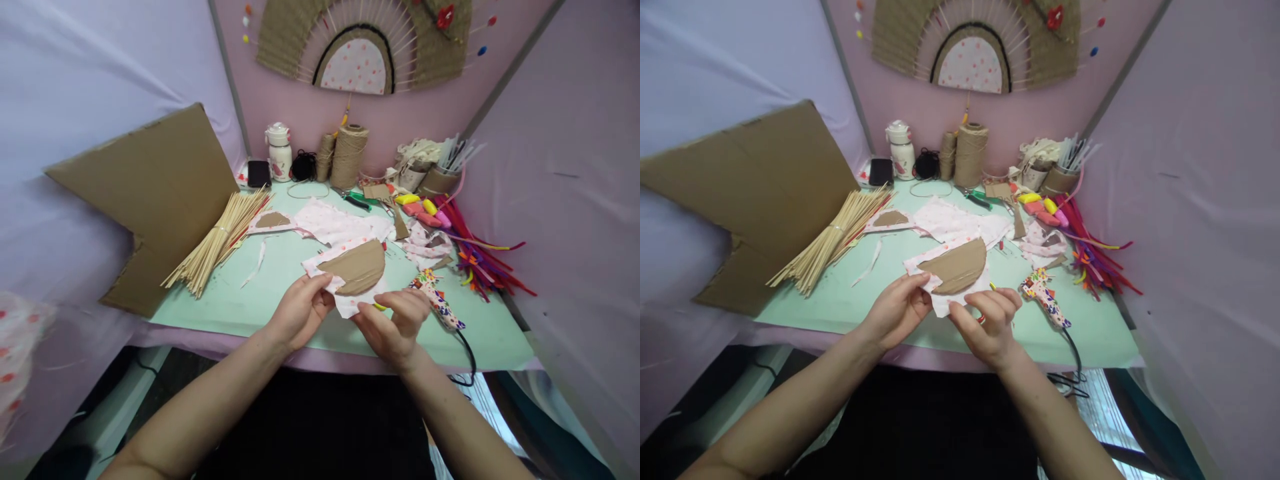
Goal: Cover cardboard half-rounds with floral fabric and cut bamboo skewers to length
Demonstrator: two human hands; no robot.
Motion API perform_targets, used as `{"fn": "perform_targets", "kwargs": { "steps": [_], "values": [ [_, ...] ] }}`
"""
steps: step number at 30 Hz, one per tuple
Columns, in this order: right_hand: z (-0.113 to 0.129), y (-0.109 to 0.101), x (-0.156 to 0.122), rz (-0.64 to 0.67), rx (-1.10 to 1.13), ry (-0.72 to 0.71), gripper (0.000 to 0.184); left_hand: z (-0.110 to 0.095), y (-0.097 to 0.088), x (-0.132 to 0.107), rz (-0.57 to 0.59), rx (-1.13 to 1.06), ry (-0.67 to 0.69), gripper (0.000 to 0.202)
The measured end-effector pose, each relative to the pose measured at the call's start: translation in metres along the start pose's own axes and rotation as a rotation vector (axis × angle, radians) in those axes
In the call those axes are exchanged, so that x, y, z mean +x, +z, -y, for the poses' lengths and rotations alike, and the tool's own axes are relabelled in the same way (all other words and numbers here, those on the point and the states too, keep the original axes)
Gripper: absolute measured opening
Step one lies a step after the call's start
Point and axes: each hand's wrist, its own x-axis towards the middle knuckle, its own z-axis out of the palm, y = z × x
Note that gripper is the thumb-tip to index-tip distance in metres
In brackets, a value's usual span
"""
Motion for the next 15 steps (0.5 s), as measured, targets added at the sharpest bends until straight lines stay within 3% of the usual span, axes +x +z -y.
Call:
{"fn": "perform_targets", "kwargs": {
  "steps": [5,10,15],
  "values": [
    [0.000,0.002,0.007,-0.003,0.100,-0.035,0.018,0.005,-0.002,-0.001,-0.015,0.015,0.016,0.016],
    [0.005,0.004,0.015,0.087,0.190,0.179,0.005,0.009,-0.001,-0.002,0.000,0.073,0.028,0.018],
    [0.009,0.008,0.015,0.154,0.200,0.300,0.006,0.012,0.001,-0.005,-0.031,0.148,0.028,0.014]
  ]
}}
